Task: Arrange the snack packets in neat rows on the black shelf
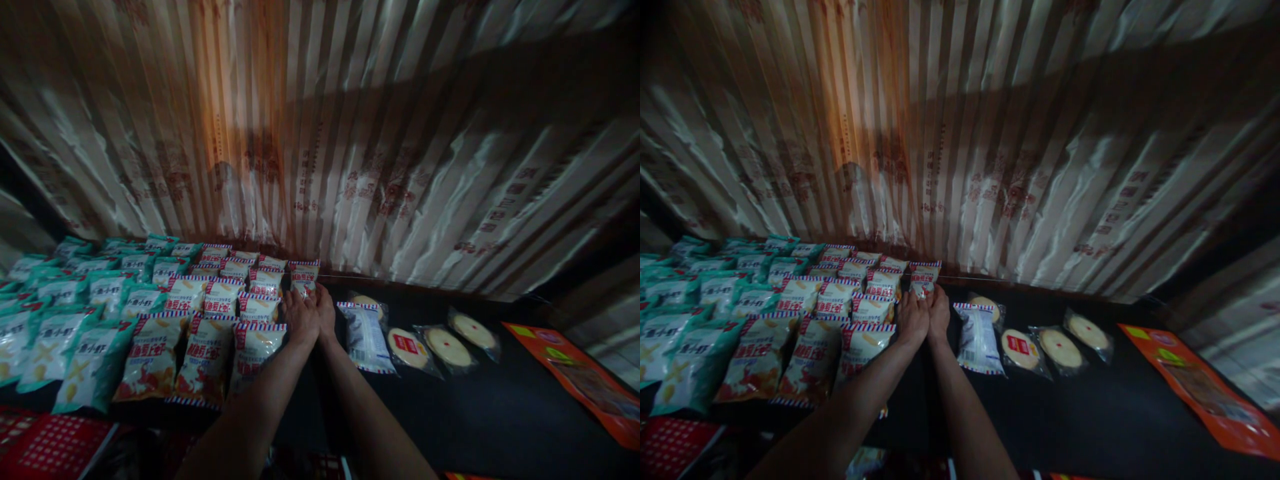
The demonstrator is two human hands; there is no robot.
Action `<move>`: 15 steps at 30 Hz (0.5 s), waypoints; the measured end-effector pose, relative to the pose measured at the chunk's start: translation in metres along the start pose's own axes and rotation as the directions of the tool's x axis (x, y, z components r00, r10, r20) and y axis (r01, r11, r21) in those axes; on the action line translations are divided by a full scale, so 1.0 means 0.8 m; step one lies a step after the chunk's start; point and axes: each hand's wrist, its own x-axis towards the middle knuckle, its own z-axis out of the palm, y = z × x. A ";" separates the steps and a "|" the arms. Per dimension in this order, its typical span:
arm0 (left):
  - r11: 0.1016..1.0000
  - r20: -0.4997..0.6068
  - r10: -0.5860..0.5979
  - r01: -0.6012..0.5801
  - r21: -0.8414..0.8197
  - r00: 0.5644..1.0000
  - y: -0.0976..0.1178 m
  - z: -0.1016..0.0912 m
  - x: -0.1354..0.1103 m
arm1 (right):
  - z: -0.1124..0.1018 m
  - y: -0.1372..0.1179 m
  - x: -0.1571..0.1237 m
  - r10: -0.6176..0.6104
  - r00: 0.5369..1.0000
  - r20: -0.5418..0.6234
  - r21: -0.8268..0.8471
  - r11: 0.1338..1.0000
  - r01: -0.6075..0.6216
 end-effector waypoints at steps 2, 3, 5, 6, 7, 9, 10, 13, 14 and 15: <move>1.000 0.010 0.005 -0.005 0.002 1.000 0.001 0.000 0.000 | 0.000 -0.001 0.001 -0.054 0.998 0.033 -0.043 0.998 0.055; 1.000 0.018 0.009 -0.009 0.001 1.000 0.001 0.000 0.000 | -0.001 -0.002 0.002 -0.081 0.996 0.048 -0.054 0.995 0.084; 1.000 0.030 0.011 -0.010 -0.012 1.000 0.003 -0.001 0.000 | -0.001 0.000 0.004 -0.127 0.990 0.069 -0.041 0.991 0.130; 1.000 0.029 0.004 -0.004 -0.019 1.000 0.004 -0.001 0.001 | -0.001 0.002 0.005 -0.136 0.988 0.072 -0.023 0.990 0.138; 1.000 0.029 -0.004 0.005 -0.024 1.000 0.005 -0.001 0.001 | -0.001 0.003 0.006 -0.134 0.989 0.068 -0.006 0.991 0.135; 1.000 0.039 -0.003 0.004 -0.026 0.999 0.006 -0.001 0.002 | 0.000 0.007 0.007 -0.104 0.994 0.044 0.024 0.994 0.103; 1.000 0.044 0.003 -0.002 -0.025 0.999 0.006 -0.002 0.003 | 0.001 0.009 0.007 -0.084 0.996 0.026 0.037 0.996 0.083; 1.000 0.045 0.017 -0.016 -0.025 0.999 0.008 -0.004 0.006 | 0.005 0.010 0.008 -0.044 0.999 -0.001 0.069 0.997 0.044; 0.999 0.041 0.020 -0.019 -0.026 0.999 0.008 -0.005 0.007 | 0.006 0.010 0.008 -0.037 0.999 -0.008 0.073 0.997 0.038; 0.999 0.038 0.023 -0.022 -0.027 0.999 0.009 -0.007 0.007 | 0.007 0.009 0.008 -0.035 0.999 -0.015 0.069 0.997 0.036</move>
